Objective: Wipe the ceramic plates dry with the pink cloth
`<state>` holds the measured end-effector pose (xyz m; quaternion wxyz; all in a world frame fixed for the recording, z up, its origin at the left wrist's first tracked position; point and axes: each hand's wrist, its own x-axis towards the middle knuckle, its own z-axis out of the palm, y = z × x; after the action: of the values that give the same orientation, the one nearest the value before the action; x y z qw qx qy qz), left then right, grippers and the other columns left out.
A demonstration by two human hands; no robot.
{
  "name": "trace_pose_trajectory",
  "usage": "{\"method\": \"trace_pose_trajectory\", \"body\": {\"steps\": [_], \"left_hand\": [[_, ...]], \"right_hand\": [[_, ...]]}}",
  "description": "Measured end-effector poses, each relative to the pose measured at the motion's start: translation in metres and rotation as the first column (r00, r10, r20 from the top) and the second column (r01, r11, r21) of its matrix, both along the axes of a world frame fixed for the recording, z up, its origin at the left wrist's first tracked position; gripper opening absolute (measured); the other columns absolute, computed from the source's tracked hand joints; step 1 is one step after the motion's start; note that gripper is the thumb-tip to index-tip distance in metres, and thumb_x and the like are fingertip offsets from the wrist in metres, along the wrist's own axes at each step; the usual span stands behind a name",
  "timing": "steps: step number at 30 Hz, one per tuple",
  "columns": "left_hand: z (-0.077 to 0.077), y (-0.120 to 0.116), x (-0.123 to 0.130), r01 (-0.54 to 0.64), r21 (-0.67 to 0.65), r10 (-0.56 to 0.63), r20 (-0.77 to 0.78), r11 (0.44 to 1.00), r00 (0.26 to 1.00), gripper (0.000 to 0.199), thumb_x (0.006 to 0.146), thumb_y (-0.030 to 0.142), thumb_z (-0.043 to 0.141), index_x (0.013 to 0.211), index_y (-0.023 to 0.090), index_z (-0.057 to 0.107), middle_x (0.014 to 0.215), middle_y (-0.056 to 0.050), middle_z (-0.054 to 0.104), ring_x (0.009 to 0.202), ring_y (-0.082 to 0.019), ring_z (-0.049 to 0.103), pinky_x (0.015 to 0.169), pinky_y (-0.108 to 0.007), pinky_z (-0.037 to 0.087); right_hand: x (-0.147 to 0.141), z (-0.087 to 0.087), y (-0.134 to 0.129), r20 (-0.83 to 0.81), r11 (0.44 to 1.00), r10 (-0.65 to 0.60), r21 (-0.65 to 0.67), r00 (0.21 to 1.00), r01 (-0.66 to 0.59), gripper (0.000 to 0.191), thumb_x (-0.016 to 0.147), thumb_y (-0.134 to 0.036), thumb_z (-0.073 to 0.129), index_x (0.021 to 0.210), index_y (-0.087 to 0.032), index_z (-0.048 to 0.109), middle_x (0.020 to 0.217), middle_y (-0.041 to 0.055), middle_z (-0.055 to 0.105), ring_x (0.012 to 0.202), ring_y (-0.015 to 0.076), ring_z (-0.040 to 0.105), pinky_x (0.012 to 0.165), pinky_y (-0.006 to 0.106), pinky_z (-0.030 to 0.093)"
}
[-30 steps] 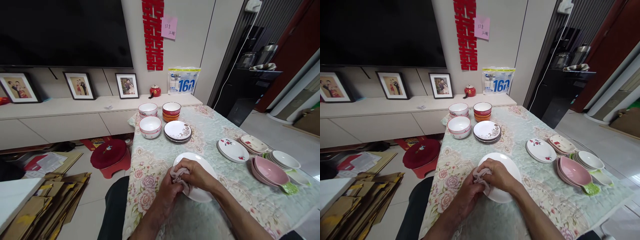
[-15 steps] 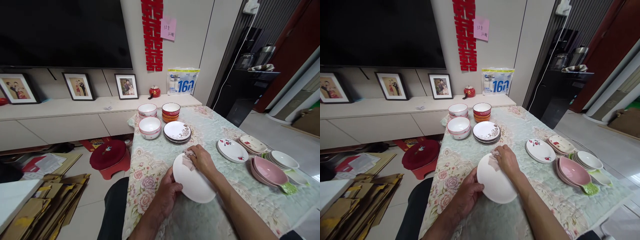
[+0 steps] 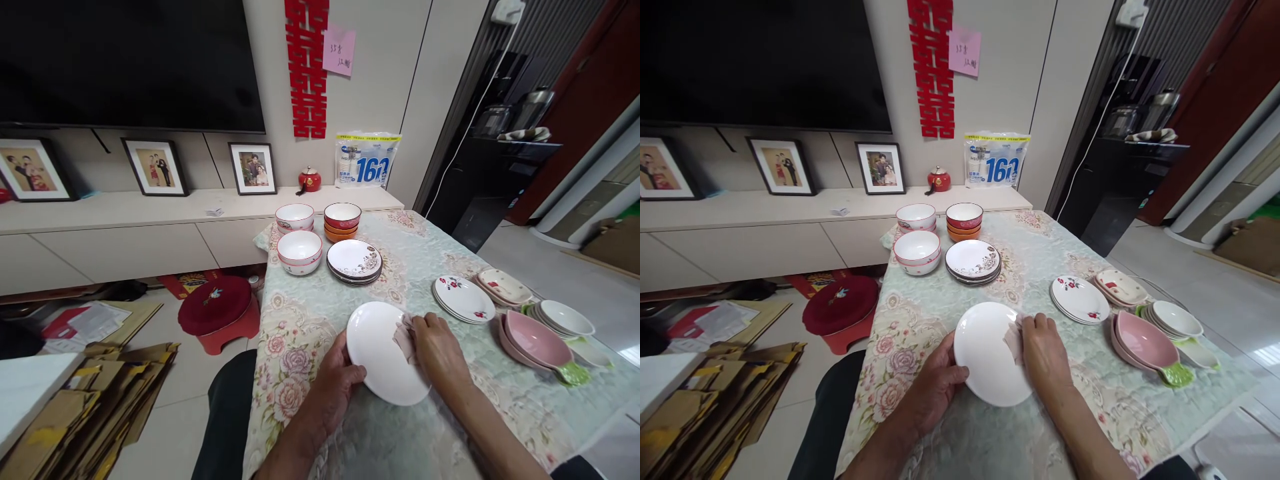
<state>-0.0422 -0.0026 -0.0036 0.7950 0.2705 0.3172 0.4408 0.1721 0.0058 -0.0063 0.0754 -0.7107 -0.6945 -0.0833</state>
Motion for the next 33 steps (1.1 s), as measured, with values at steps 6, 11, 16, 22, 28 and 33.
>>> {"method": "trace_pose_trajectory", "body": {"steps": [6, 11, 16, 22, 28, 33], "left_hand": [[0.002, 0.001, 0.0, 0.027, -0.013, -0.026, 0.029, 1.0, 0.999, 0.082, 0.054, -0.003, 0.055, 0.132, 0.02, 0.052, 0.111, -0.006, 0.069, 0.104, -0.024, 0.06, 0.084, -0.032, 0.045], [-0.003, 0.003, -0.001, 0.036, 0.01, -0.037, 0.076, 0.999, 0.996, 0.078, 0.056, -0.004, 0.055, 0.131, 0.018, 0.053, 0.105, -0.006, 0.071, 0.096, -0.022, 0.062, 0.077, -0.03, 0.044], [-0.003, 0.003, -0.001, 0.037, 0.009, -0.037, 0.074, 0.999, 0.997, 0.07, 0.056, -0.004, 0.055, 0.122, 0.018, 0.06, 0.1, -0.006, 0.071, 0.095, -0.021, 0.062, 0.078, -0.028, 0.044], [0.005, 0.001, -0.001, 0.035, -0.012, -0.034, 0.075, 0.999, 0.997, 0.062, 0.059, -0.001, 0.059, 0.118, 0.017, 0.063, 0.103, -0.008, 0.07, 0.097, -0.023, 0.062, 0.079, -0.03, 0.045], [0.001, 0.001, 0.001, -0.017, -0.061, 0.019, 0.042, 0.998, 0.999, 0.056, 0.063, 0.009, 0.068, 0.118, 0.018, 0.065, 0.108, -0.009, 0.071, 0.101, -0.026, 0.063, 0.087, -0.036, 0.047], [-0.001, 0.002, 0.001, -0.018, -0.051, 0.021, 0.054, 0.999, 0.998, 0.061, 0.062, 0.008, 0.068, 0.122, 0.018, 0.063, 0.115, -0.01, 0.069, 0.109, -0.027, 0.06, 0.092, -0.037, 0.045]], "right_hand": [[-0.033, 0.01, 0.031, -0.032, 0.999, 0.052, 0.003, 0.998, -0.051, 0.018, 0.088, -0.007, 0.046, 0.095, -0.01, 0.062, 0.095, 0.0173, 0.056, 0.089, 0.0282, 0.048, 0.076, 0.037, 0.041], [-0.068, 0.013, 0.044, -0.074, 0.98, 0.192, -0.027, 0.979, -0.195, 0.028, 0.085, -0.003, 0.046, 0.109, -0.008, 0.06, 0.102, 0.017, 0.056, 0.094, 0.0275, 0.047, 0.082, 0.038, 0.042], [-0.08, 0.011, 0.023, -0.218, 0.89, 0.449, 0.025, 0.866, -0.455, 0.035, 0.085, -0.006, 0.048, 0.119, -0.011, 0.056, 0.108, 0.0146, 0.057, 0.099, 0.0259, 0.048, 0.092, 0.04, 0.042], [-0.064, 0.027, -0.024, -0.514, 0.826, 0.503, 0.048, 0.695, -0.562, 0.033, 0.091, -0.012, 0.046, 0.118, -0.025, 0.059, 0.112, 0.0066, 0.058, 0.102, 0.0211, 0.053, 0.1, 0.043, 0.04], [-0.031, 0.015, -0.046, -0.519, 0.89, 0.403, 0.03, 0.754, -0.455, 0.034, 0.09, -0.012, 0.046, 0.118, -0.026, 0.062, 0.114, 0.0093, 0.056, 0.104, 0.0223, 0.054, 0.085, 0.035, 0.05], [-0.006, -0.005, -0.028, -0.308, 0.964, 0.266, 0.075, 0.913, -0.256, 0.028, 0.092, -0.018, 0.046, 0.114, -0.018, 0.064, 0.102, 0.013, 0.058, 0.097, 0.0264, 0.052, 0.08, 0.038, 0.048]]}}
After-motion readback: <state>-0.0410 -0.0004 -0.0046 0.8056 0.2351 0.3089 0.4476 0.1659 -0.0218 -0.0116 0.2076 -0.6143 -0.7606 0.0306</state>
